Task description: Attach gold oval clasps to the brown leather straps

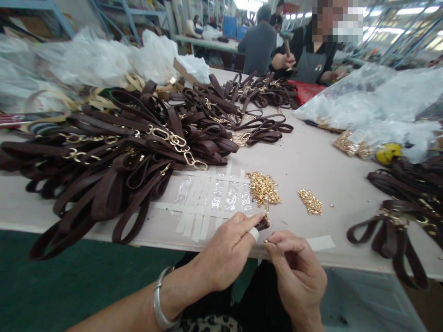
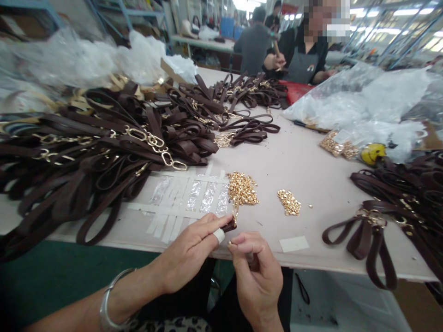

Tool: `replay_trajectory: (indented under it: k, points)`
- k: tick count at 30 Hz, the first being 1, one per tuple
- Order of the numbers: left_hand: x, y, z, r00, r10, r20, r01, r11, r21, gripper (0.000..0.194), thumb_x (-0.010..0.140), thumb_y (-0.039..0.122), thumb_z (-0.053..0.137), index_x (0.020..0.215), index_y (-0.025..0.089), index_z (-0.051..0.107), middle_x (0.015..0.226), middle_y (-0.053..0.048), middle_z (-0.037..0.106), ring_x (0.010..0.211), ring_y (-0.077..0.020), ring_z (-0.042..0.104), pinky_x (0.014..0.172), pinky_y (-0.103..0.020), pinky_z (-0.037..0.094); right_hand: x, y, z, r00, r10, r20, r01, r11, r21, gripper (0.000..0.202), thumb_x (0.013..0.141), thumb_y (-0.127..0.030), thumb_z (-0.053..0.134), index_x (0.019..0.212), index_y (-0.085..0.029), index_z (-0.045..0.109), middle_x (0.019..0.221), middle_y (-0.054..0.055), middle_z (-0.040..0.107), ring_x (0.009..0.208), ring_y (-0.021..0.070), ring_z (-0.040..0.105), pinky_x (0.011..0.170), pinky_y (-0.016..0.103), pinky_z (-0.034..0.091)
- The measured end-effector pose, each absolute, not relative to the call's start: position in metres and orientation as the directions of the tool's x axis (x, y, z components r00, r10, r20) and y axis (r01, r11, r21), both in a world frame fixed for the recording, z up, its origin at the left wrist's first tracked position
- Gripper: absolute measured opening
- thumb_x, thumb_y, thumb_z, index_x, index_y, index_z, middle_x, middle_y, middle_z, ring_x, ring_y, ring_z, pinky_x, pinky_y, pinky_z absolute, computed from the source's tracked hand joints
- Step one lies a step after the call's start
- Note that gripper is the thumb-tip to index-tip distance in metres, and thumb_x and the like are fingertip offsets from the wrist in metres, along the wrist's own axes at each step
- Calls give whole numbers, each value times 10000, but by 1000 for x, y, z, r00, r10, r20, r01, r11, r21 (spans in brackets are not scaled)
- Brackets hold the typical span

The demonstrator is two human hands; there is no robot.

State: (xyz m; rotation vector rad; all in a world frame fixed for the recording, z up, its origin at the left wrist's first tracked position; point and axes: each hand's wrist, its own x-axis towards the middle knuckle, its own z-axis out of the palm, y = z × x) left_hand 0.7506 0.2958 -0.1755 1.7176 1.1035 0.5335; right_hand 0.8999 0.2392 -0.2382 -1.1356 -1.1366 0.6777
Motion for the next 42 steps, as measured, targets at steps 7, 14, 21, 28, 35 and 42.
replay_trajectory:
  k: [7,14,21,28,35,42]
  points:
    - [764,293,-187,415,881,-226,176,166,970,235,815,165,666,1019,245,751,943,-4,706,901,-172,635,833,-324,499,900,238,-244,360,861,359,116,340,-933,187,828,-54,669,836,-229,604,908,12,691,901,139,656,815,270,556]
    - [771,290,-189,385,870,-308,76,303,950,302,724,53,672,980,195,746,857,-4,748,783,-139,657,734,-271,522,900,236,-250,412,864,290,157,246,-956,153,817,-114,710,855,-237,627,903,-1,718,866,128,682,812,255,574]
    - [768,290,-187,354,908,-222,175,169,970,301,724,23,653,929,213,762,855,17,731,803,-138,640,760,-268,495,897,237,-251,504,834,225,125,187,-974,138,791,-172,751,843,-210,629,870,34,727,833,162,704,785,292,601]
    - [766,288,-187,358,925,-130,233,46,971,352,767,-1,622,957,251,780,855,19,690,847,-131,620,790,-262,462,899,237,-252,496,824,273,158,223,-962,149,772,-164,765,821,-202,629,857,30,738,794,158,707,751,293,605]
    - [763,286,-189,422,905,-46,259,-73,963,437,781,-48,558,990,271,772,814,26,642,813,-113,591,756,-250,446,895,238,-247,571,783,245,95,234,-968,177,755,-163,781,805,-202,616,832,3,685,792,125,672,721,233,579]
    - [769,284,-188,454,891,-6,336,-165,927,381,781,-38,500,940,217,733,812,10,597,799,-127,587,732,-261,453,898,242,-247,471,873,-127,-338,46,-940,360,783,-237,771,1055,-252,536,1007,20,718,848,146,701,714,261,587]
